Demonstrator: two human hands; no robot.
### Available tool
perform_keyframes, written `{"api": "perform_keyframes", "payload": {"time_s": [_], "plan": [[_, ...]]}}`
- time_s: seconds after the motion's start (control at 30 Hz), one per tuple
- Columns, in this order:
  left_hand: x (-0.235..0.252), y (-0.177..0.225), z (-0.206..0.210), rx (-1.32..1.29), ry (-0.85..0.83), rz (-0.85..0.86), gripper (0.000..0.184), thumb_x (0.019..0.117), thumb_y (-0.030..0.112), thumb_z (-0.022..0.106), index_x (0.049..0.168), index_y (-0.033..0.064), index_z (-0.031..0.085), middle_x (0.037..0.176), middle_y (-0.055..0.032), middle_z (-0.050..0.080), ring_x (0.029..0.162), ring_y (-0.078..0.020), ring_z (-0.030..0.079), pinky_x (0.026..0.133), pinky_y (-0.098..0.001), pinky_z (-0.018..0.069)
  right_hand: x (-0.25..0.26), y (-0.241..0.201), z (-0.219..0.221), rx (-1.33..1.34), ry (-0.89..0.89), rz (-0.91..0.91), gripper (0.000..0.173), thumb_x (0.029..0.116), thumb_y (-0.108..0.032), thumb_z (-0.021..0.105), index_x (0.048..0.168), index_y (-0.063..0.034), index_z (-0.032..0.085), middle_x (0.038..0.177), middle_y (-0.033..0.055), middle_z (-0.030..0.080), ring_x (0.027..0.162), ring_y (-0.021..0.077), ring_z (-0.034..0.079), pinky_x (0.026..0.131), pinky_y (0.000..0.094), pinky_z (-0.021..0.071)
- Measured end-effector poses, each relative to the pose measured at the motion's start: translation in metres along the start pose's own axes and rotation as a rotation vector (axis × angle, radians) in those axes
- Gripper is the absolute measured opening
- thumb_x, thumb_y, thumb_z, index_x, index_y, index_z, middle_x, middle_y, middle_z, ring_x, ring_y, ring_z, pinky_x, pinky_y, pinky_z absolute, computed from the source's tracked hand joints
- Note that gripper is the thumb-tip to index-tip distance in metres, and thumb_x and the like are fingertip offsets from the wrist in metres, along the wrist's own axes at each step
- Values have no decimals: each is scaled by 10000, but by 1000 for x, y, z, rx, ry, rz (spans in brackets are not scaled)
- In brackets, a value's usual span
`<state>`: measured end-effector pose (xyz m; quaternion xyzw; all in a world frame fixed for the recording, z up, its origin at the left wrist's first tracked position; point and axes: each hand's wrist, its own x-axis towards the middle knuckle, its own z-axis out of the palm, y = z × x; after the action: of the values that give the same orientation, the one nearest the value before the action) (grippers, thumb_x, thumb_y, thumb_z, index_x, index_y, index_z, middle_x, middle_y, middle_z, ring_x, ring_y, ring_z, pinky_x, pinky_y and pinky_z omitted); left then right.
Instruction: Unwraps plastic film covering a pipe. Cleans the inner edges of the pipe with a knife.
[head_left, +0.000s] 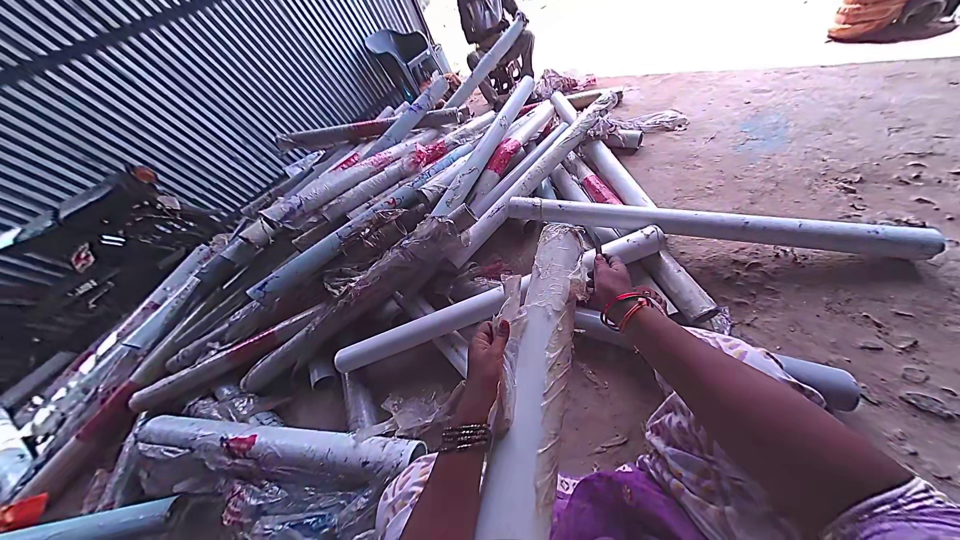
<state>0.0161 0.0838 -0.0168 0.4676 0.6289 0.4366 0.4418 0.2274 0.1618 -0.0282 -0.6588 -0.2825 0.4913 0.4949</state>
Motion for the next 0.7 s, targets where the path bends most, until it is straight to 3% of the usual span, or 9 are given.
{"api": "perform_keyframes", "payload": {"time_s": [0.07, 0.13, 0.17, 0.23, 0.3, 0.37, 0.47, 0.6, 0.7], "plan": [[-7, 18, -15, 465, -81, 127, 524, 968, 201, 716, 1370, -63, 508, 1142, -212, 652, 987, -275, 652, 909, -445, 528, 3, 8, 4, -26, -40, 27, 406, 1136, -237, 384, 1423, 46, 432, 1116, 212, 593, 910, 246, 598, 830, 397, 496], [-22, 47, -19, 782, -69, 275, 832, 890, 318, 806, 1507, -75, 409, 1407, -316, 532, 1227, -453, 575, 1025, -585, 462, -4, 8, 8, -2, -76, 14, 441, 1113, -242, 463, 1436, 57, 421, 1221, 250, 598, 1055, 284, 607, 931, 433, 482], [-27, 57, -17, 856, -41, 398, 864, 858, 339, 824, 1501, -83, 432, 1450, -344, 497, 1306, -515, 511, 1052, -638, 421, -8, 5, 10, 32, -82, 3, 467, 1093, -242, 518, 1438, 55, 416, 1251, 263, 590, 1093, 297, 598, 951, 446, 472], [-27, 70, -8, 899, -86, 543, 779, 883, 350, 782, 1478, -60, 489, 1483, -320, 492, 1400, -522, 429, 1091, -677, 358, -15, 0, 11, 102, -100, 16, 549, 1047, -269, 617, 1454, 27, 399, 1263, 251, 582, 1100, 296, 589, 943, 462, 481], [-12, 82, 4, 940, -263, 398, 690, 984, 354, 681, 1527, -2, 451, 1565, -259, 430, 1493, -457, 320, 1161, -658, 265, -20, -7, 11, 173, -130, 64, 629, 1019, -286, 663, 1495, -14, 354, 1284, 247, 565, 1095, 317, 592, 906, 493, 514], [10, 85, 15, 996, -357, 217, 629, 1030, 356, 622, 1523, 8, 445, 1556, -245, 434, 1472, -413, 369, 1166, -605, 307, -24, -12, 12, 211, -155, 80, 653, 1011, -278, 675, 1516, -43, 336, 1292, 250, 558, 1089, 332, 600, 868, 505, 536], [25, 82, 22, 897, -258, 278, 409, 1040, 246, 616, 1285, -81, 603, 1288, -280, 591, 1195, -389, 590, 1051, -503, 452, -28, -17, 9, 163, -196, 12, 632, 998, -225, 694, 1491, -31, 349, 1235, 239, 570, 1035, 307, 601, 846, 474, 529], [27, 74, 23, 854, -218, 333, 257, 1047, 133, 579, 1146, -93, 652, 1115, -253, 641, 1070, -359, 630, 988, -482, 480, -24, -18, 5, 56, -269, -63, 560, 1024, -190, 655, 1469, -14, 365, 1165, 224, 600, 943, 281, 623, 813, 438, 543], [28, 62, 21, 824, -176, 411, 235, 1026, 79, 580, 1111, -117, 678, 1089, -269, 662, 1065, -367, 646, 993, -467, 488, -16, -28, -4, -179, -255, -280, 385, 1080, -156, 540, 1400, 20, 418, 961, 175, 582, 789, 251, 578, 748, 418, 506]]}}
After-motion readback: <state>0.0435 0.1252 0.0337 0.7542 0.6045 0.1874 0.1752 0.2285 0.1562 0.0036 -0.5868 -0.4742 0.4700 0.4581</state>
